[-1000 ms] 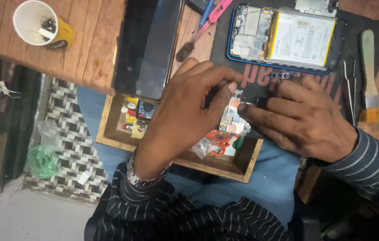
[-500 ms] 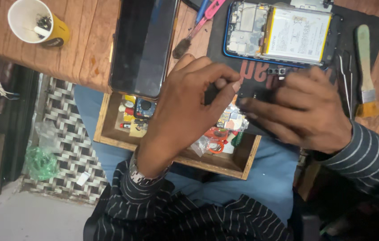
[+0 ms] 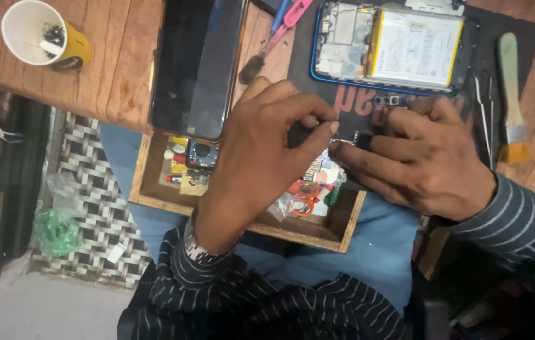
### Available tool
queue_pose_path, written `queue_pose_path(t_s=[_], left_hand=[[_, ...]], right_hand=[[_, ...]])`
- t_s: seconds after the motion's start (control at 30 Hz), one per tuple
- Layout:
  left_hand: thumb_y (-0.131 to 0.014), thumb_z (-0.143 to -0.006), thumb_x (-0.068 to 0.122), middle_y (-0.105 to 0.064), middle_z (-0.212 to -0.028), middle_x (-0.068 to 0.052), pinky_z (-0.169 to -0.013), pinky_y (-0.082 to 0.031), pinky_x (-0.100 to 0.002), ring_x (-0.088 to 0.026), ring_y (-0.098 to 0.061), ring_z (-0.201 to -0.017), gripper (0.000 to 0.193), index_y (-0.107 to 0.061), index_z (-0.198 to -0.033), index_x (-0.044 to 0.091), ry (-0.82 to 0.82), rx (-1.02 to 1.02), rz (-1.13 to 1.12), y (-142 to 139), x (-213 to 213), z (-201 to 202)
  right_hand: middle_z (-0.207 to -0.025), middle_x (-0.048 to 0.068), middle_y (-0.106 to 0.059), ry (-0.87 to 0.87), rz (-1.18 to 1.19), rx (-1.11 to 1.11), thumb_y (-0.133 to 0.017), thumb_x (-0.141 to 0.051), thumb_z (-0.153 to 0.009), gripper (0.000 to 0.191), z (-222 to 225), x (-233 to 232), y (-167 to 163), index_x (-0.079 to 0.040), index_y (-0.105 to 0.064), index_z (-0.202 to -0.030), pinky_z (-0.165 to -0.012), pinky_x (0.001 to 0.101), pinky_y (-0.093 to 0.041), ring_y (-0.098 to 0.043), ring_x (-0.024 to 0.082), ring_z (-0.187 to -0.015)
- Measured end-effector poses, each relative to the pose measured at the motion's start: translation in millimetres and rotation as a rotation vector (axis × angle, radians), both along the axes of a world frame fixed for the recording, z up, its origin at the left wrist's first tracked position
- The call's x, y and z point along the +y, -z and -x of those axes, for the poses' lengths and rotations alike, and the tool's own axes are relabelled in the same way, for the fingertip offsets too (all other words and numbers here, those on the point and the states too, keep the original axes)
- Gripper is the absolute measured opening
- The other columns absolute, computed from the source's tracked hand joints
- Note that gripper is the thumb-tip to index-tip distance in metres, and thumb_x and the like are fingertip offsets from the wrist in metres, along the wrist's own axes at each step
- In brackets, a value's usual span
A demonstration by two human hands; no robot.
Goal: The person handles a small circuit board and a camera module, repeatedly aligning and pressing the module onto the board. They rotate the board, adjust the module with both hands, and place it back on the work surface.
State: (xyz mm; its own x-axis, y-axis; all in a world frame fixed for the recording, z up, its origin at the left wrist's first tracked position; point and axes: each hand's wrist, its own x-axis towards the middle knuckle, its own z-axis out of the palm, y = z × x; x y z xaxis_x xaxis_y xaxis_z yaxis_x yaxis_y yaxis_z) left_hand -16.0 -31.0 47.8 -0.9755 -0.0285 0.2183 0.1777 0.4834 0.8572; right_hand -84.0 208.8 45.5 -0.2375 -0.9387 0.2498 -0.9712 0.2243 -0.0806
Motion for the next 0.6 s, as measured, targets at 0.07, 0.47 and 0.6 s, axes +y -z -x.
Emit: queue_pose_path(t_s=[0.07,0.47,0.6], left_hand=[[-0.077,-0.091,0.015,-0.066,-0.084,-0.001,-0.072,-0.050,-0.034,-0.019,-0.061,-0.084,0.006,-0.076,-0.095,0.011,0.003,0.014,0.015,0.5,-0.5,0.9],[-0.068,-0.101,0.013,-0.066,-0.089,-0.007,-0.086,-0.048,-0.040,-0.027,-0.062,-0.091,0.007,-0.070,-0.104,0.008,0.037,0.076,0.022,5.6,-4.0,-0.5],[-0.058,-0.107,0.009,-0.067,-0.095,-0.008,-0.089,-0.048,-0.041,-0.028,-0.062,-0.095,0.014,-0.066,-0.118,0.008,0.056,0.092,-0.003,6.5,-7.8,-1.6]], right_hand=[[-0.071,-0.006,-0.065,0.007,0.007,-0.024,-0.083,-0.034,-0.083,0.039,2.3,-0.6,1.1,-0.018,-0.078,-0.119,-0.072,0.0392,-0.031,-0.058,0.018,-0.086],[-0.070,-0.009,-0.062,0.015,0.011,-0.074,-0.084,-0.032,-0.084,0.041,2.2,-1.3,-0.4,-0.018,-0.078,-0.122,-0.080,0.0395,-0.034,-0.053,0.017,-0.084],[-0.068,-0.009,-0.058,0.002,0.038,-0.085,-0.084,-0.034,-0.082,0.043,4.1,-1.2,0.0,-0.018,-0.078,-0.122,-0.079,0.0390,-0.033,-0.051,0.017,-0.079]])
